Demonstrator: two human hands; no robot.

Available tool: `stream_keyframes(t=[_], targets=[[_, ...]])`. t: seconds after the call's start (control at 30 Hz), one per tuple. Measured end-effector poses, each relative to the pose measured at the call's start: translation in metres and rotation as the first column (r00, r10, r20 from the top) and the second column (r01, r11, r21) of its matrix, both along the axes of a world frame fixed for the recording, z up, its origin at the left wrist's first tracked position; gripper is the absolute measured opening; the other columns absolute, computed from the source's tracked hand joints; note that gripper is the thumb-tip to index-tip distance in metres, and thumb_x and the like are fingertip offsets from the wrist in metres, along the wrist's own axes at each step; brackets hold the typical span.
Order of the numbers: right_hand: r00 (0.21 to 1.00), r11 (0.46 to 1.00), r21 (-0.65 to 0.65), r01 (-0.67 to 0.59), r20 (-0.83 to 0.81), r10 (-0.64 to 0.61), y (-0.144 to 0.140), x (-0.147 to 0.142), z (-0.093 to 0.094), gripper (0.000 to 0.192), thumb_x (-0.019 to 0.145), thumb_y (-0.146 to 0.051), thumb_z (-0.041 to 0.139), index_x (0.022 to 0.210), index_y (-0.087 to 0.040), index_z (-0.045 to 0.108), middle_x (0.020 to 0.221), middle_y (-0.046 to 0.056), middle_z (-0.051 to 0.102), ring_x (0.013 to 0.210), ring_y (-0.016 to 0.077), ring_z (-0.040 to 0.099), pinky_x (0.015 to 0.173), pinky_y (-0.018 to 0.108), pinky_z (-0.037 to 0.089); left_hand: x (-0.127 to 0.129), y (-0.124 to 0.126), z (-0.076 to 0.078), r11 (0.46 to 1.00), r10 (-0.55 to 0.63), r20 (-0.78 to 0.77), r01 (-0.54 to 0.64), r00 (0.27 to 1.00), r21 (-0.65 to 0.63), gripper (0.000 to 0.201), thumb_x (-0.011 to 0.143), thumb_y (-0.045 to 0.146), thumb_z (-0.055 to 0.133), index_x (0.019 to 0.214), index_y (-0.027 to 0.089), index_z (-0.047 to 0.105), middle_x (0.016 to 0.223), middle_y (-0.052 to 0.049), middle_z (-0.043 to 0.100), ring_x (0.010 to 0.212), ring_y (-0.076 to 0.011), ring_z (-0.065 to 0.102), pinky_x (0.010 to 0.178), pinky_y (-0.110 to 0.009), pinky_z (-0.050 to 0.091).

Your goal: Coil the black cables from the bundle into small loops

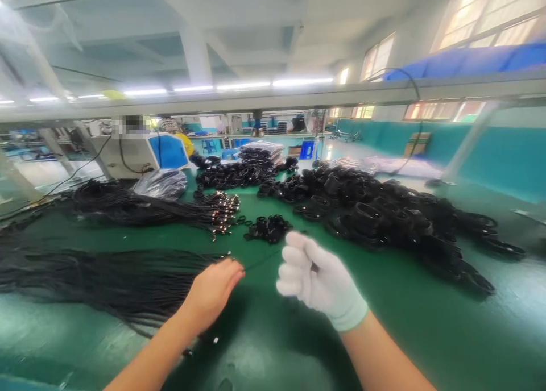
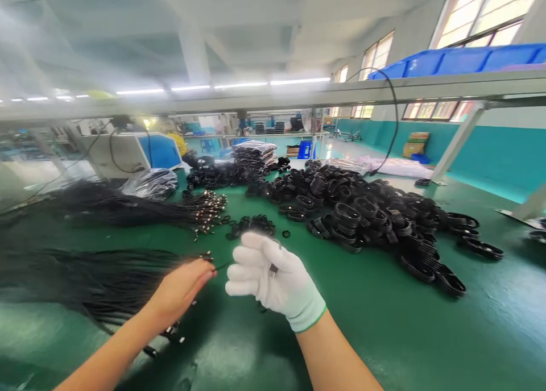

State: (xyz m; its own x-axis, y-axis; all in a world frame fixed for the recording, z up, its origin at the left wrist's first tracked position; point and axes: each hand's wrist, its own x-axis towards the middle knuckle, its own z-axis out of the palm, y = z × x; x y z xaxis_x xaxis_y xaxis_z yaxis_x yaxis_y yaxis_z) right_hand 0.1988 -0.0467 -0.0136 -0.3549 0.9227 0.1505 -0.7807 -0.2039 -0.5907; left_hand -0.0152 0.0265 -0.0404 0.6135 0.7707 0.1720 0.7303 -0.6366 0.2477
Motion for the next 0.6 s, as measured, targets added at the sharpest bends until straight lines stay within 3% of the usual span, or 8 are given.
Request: stream_keyframes(t=[0.13, 0.27, 0.37, 0.47, 0.53, 0.6], targets=[[0.995, 0.996, 0.034, 0.085, -0.057, -0.083, 0.008, 0.012, 0.015, 0.013, 0.089, -0.034, 0.045, 0.088, -0.024, 0.053, 0.068, -0.006, 0.049, 0.058, 0.0089, 0.044, 0.079, 0.037, 0.048, -0.010, -0.034, -0.020, 0.991, -0.037, -0.102, 0.050, 0.994, 0.126, 0.027, 0.091, 0.024, 0.034, 0.082, 0.025, 0.060, 0.077, -0.002, 0.064, 0.071, -0.0197, 0.058, 0.065, -0.031, 0.039], [0.993, 0.993, 0.018, 0.116, -0.026, -0.115, 0.015, 0.009, 0.011, 0.019, 0.092, -0.032, 0.041, 0.096, -0.022, 0.057, 0.076, -0.004, 0.055, 0.069, 0.0089, 0.053, 0.093, 0.039, 0.042, -0.012, -0.075, -0.018, 0.936, -0.223, -0.090, 0.239, 0.971, 0.259, 0.023, 0.086, 0.022, 0.041, 0.068, 0.024, 0.054, 0.063, -0.001, 0.059, 0.055, -0.0175, 0.053, 0.054, -0.031, 0.036], [0.993, 0.995, -0.024, 0.097, 0.073, -0.095, 0.017, -0.002, -0.001, 0.025, 0.088, -0.033, 0.050, 0.108, -0.019, 0.057, 0.098, 0.003, 0.063, 0.090, 0.0149, 0.060, 0.097, 0.045, 0.039, -0.011, -0.088, 0.006, 0.888, -0.333, -0.095, 0.346, 0.938, 0.301, 0.023, 0.085, 0.022, 0.043, 0.066, 0.024, 0.054, 0.058, -0.001, 0.058, 0.050, -0.0158, 0.050, 0.049, -0.031, 0.033], [0.971, 0.993, -0.060, -0.104, 0.208, 0.114, 0.012, -0.017, -0.015, 0.034, 0.081, -0.032, 0.062, 0.108, -0.014, 0.056, 0.102, 0.012, 0.065, 0.092, 0.0217, 0.063, 0.092, 0.049, 0.040, -0.007, -0.077, 0.047, 0.940, -0.229, 0.016, 0.217, 0.973, 0.265, 0.023, 0.089, 0.030, 0.042, 0.077, 0.026, 0.061, 0.066, -0.001, 0.062, 0.059, -0.0156, 0.054, 0.056, -0.029, 0.037], [0.934, 0.959, -0.057, -0.277, 0.221, 0.282, 0.005, -0.027, -0.020, 0.041, 0.078, -0.037, 0.064, 0.110, -0.012, 0.055, 0.100, 0.015, 0.066, 0.093, 0.0247, 0.064, 0.091, 0.051, 0.040, -0.004, -0.059, 0.071, 0.971, -0.182, 0.098, 0.163, 0.978, 0.177, 0.021, 0.088, 0.035, 0.048, 0.079, 0.026, 0.064, 0.071, 0.001, 0.062, 0.066, -0.0143, 0.056, 0.059, -0.026, 0.038], [0.902, 0.922, -0.045, -0.385, 0.193, 0.386, -0.002, -0.035, -0.022, 0.048, 0.077, -0.041, 0.065, 0.112, -0.010, 0.054, 0.100, 0.017, 0.066, 0.096, 0.0272, 0.063, 0.092, 0.053, 0.038, 0.002, -0.042, 0.086, 0.988, -0.152, 0.168, 0.146, 0.974, 0.049, 0.014, 0.084, 0.032, 0.055, 0.076, 0.025, 0.065, 0.074, 0.004, 0.063, 0.068, -0.0120, 0.056, 0.060, -0.022, 0.038]])
